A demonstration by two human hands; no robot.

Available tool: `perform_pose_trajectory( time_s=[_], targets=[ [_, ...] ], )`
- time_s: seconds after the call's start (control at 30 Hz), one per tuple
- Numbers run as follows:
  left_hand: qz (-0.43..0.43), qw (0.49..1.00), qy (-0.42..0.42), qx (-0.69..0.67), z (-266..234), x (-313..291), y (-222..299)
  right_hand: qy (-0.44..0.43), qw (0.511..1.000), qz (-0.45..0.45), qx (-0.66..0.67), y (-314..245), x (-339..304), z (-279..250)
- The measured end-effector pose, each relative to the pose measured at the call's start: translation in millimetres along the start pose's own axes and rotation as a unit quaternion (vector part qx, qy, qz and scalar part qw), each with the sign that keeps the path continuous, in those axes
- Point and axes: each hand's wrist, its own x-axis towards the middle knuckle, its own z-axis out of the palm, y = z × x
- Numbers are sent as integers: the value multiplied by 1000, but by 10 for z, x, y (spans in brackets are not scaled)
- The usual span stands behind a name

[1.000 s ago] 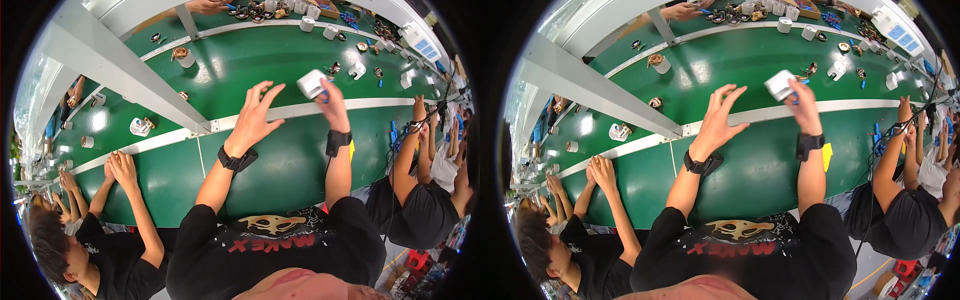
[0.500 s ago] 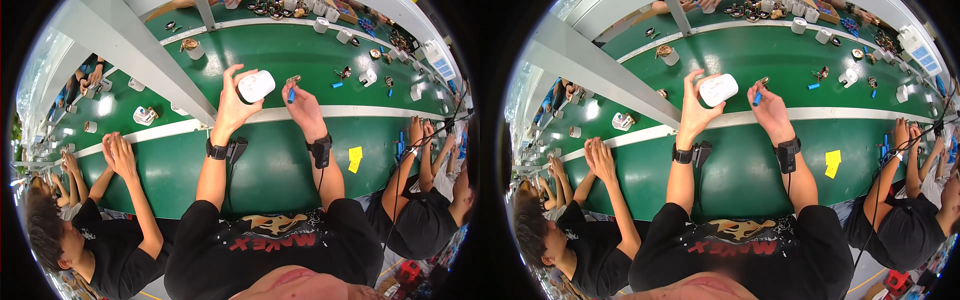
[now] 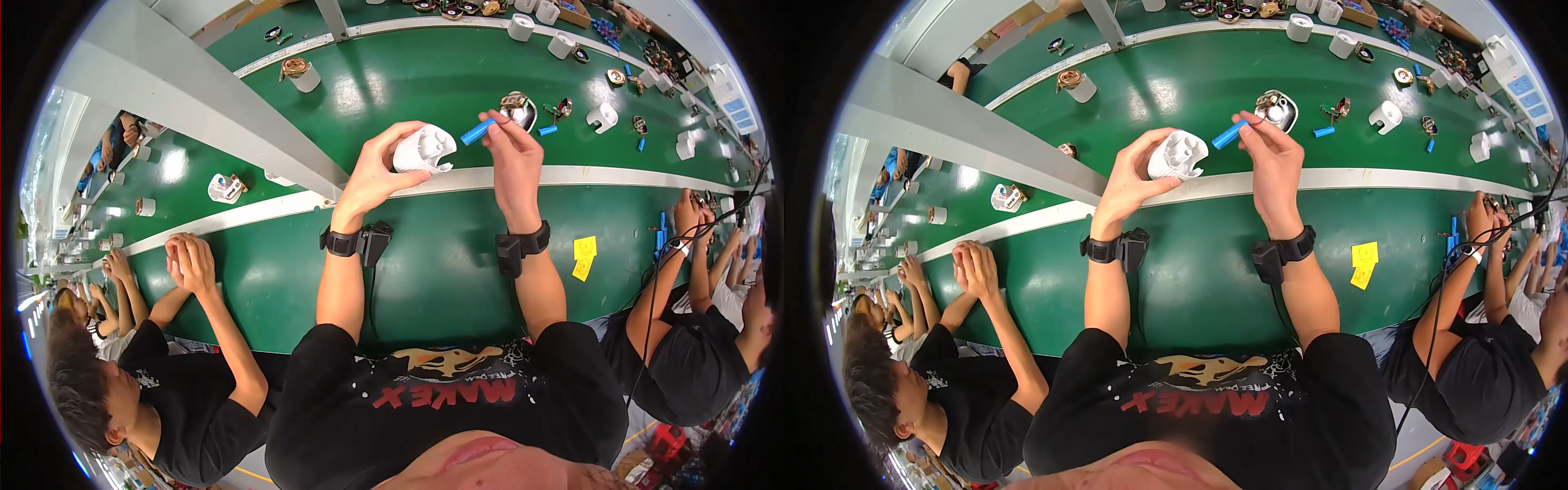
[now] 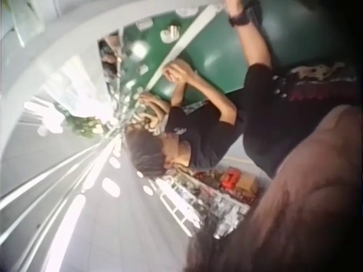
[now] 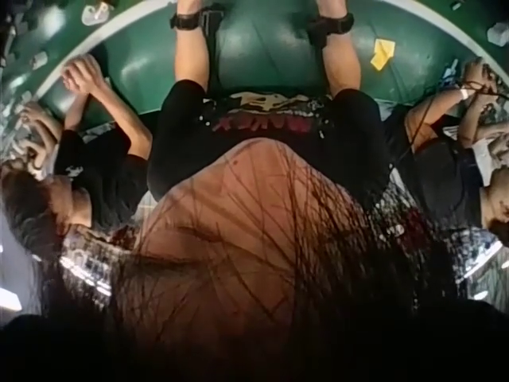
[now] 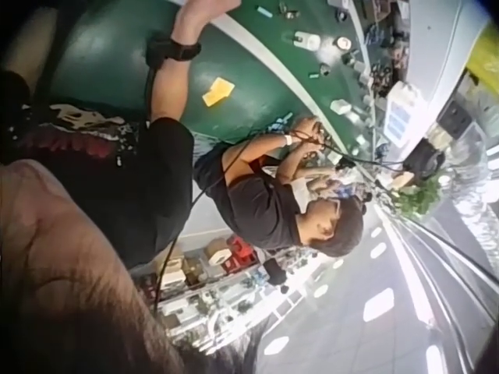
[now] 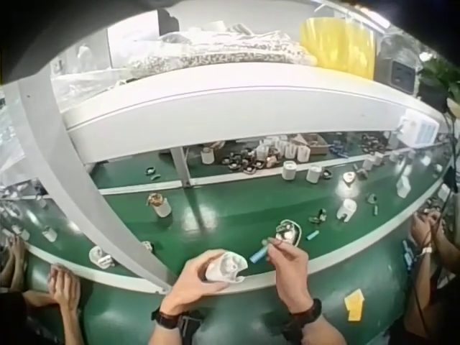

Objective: The person picks up a white housing and a battery, inserts the battery into the housing, and then fits a circuit board component onto the top. They repeat this process multiple times, placing each assembled unit onto the green conveyor belt.

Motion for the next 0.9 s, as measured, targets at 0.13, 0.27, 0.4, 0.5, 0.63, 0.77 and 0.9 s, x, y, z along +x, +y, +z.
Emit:
perform_pose_trajectory(
  time_s=[0.13, 0.27, 0.4, 0.5, 0.63, 0.77, 0.9],
  targets=[
    [-17, 1000, -19, -15, 72, 23, -55, -29, 990, -114, -82, -122, -105, 11],
    [-22, 996, -59, -56, 130, 19, 11, -93, 970, -198, -109, -154, -144, -6],
    [-14, 995, -60, -81, 154, 43, -46, -127, 955, -236, -130, -195, -157, -71],
    [-24, 993, -66, -97, 199, 32, -53, -146, 947, -242, -150, -249, -140, -126],
    [-17, 990, -74, -119, 253, 63, -95, -199, 923, -249, -215, -242, -92, -250],
    [-10, 979, -56, -197, 306, 97, -112, -251, 865, -292, -323, -270, -49, -265],
    [16, 964, -67, -256, 367, 101, -132, -251, 845, -305, -360, -340, -130, -175]
  ],
)
